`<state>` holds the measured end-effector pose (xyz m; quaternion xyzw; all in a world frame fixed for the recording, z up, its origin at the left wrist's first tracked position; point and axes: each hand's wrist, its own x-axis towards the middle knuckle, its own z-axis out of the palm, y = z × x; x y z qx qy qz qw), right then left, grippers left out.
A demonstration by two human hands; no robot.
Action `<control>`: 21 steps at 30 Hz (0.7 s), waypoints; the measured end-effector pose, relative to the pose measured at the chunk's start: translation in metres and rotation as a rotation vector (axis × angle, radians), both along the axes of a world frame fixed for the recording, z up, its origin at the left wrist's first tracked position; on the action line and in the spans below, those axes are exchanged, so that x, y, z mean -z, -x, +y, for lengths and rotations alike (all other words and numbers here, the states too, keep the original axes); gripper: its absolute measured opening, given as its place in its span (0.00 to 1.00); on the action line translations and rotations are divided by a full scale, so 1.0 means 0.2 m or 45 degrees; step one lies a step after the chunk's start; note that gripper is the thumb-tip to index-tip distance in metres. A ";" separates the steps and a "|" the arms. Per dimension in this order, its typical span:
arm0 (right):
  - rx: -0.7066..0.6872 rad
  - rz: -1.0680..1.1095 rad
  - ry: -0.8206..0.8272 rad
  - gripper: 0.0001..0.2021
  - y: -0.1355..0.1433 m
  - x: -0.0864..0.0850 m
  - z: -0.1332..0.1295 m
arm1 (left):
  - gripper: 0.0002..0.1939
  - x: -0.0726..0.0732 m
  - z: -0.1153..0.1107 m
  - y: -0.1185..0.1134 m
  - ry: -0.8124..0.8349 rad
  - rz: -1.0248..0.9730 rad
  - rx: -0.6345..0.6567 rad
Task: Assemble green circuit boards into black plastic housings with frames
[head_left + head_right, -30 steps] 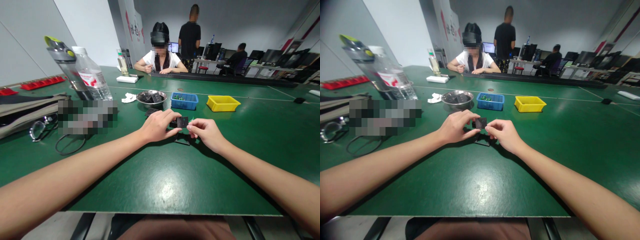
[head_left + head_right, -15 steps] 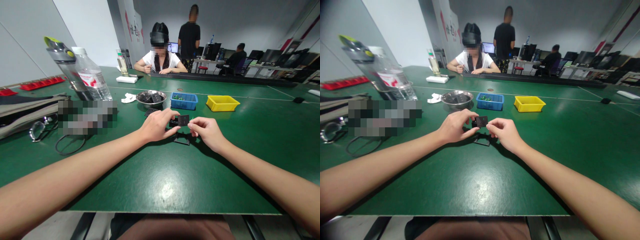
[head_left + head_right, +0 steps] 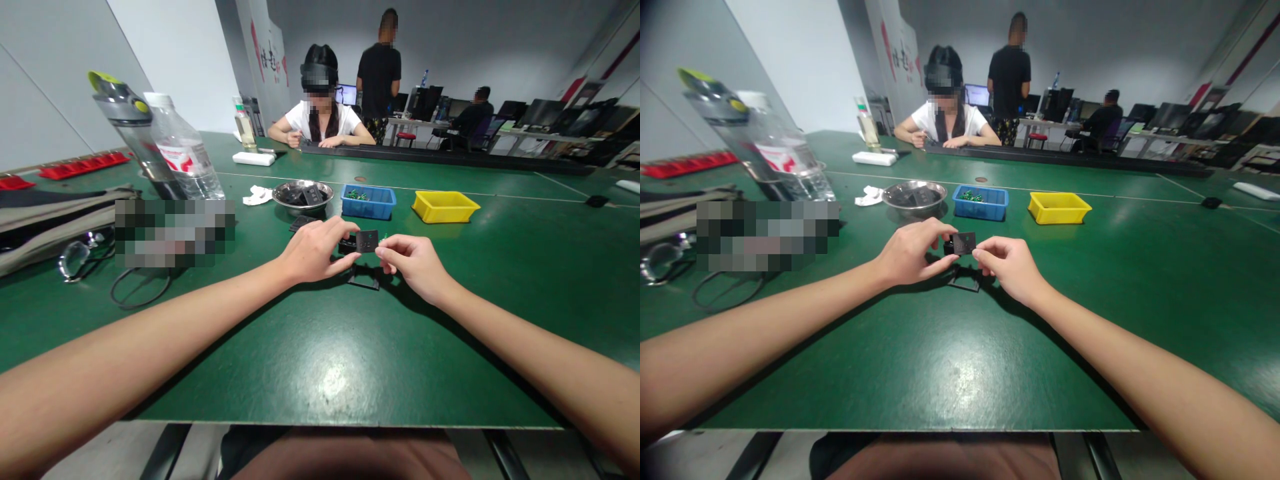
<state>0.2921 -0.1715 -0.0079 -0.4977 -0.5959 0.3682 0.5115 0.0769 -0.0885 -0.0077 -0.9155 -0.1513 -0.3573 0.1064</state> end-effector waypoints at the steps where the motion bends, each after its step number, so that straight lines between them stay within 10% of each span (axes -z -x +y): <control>1: -0.001 -0.001 -0.003 0.16 0.00 0.00 0.00 | 0.15 0.00 0.00 0.00 -0.003 -0.003 0.004; 21: -0.019 0.010 -0.018 0.16 0.00 0.02 0.00 | 0.15 0.00 0.01 0.00 -0.021 0.023 -0.007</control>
